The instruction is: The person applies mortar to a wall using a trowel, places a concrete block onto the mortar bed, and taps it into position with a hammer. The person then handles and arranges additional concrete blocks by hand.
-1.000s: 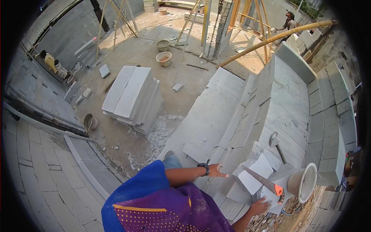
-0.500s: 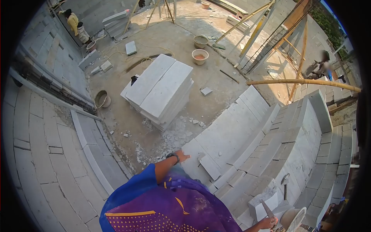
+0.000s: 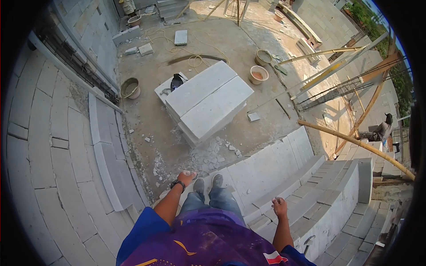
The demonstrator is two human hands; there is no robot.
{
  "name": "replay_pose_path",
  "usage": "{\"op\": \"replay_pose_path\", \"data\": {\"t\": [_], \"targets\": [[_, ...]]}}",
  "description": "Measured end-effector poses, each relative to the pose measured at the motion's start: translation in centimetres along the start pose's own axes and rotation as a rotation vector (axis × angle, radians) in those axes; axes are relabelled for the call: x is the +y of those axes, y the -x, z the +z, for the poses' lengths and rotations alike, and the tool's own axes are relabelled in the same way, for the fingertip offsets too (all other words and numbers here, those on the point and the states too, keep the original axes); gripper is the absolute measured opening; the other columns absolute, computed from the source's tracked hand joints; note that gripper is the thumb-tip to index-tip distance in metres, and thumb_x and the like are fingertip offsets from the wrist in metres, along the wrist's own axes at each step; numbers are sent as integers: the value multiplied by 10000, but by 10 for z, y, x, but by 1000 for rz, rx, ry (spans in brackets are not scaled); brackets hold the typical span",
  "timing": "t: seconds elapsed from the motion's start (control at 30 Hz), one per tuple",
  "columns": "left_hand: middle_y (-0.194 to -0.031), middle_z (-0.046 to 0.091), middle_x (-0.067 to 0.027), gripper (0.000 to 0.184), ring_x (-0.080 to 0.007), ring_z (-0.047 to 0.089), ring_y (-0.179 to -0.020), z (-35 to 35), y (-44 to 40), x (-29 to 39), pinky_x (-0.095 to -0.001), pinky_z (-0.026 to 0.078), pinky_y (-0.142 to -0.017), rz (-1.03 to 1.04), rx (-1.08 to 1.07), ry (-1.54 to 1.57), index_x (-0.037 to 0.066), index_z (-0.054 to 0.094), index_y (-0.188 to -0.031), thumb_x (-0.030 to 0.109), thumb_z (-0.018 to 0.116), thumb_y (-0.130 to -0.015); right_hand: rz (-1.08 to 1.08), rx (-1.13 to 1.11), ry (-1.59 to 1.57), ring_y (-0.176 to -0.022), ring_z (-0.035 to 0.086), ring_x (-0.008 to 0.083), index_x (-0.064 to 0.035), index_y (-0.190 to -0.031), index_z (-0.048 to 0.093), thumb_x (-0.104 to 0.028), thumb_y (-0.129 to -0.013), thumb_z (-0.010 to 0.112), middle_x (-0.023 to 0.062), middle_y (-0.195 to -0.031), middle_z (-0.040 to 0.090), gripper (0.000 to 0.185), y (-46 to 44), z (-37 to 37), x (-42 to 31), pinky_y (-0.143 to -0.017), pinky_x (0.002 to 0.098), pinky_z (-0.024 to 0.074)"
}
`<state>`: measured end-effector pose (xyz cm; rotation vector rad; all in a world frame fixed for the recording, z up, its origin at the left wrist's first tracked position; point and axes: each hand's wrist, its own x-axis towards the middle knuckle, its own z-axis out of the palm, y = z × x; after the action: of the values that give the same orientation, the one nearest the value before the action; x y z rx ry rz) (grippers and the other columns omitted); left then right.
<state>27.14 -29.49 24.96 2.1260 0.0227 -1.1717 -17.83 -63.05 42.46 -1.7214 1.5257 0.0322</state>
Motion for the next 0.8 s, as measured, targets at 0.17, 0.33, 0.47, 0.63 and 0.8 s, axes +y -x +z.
{"op": "replay_pose_path", "data": {"t": [0.17,0.33,0.47,0.63,0.8], "targets": [[-1113,735,-203,680,-304,718,-1015,10,8,-98,-411,555,-856,-298,-19,16,-49,699,-1131,559,787,-840,-37,-173,102,-808,738,236,101,-1232,646,-311,-946,727,205,-944,743,509,-87,42,-38,-768,357,569],[-1000,730,-106,602,-214,710,-811,27,12,-87,-397,554,-653,-578,151,487,-7,673,-1154,508,799,-868,-86,-326,121,-768,715,228,88,-1191,670,-318,-947,717,177,-888,745,476,-188,82,-70,-753,359,561],[-1247,686,-86,742,-280,708,-997,58,-85,-76,-457,562,-810,-448,85,497,51,549,-1393,545,776,-888,-96,-412,151,-728,690,210,77,-1084,704,-321,-951,712,146,-807,732,420,-324,136,-72,-724,359,550],[-1387,595,-228,774,-281,611,-1229,89,-177,69,-397,467,-1055,127,539,466,-8,422,-1526,480,684,-985,-327,-225,213,-919,711,327,74,-1055,707,-498,-965,687,240,-946,736,579,-536,197,-158,-853,429,532],[-1505,475,-272,803,-315,456,-1406,94,-228,128,-414,336,-1179,253,691,486,-70,350,-1552,444,652,-1015,-462,149,-28,-1270,597,404,105,-1462,474,-668,-915,656,343,-1359,597,965,-662,235,-337,-1075,448,447]]}}
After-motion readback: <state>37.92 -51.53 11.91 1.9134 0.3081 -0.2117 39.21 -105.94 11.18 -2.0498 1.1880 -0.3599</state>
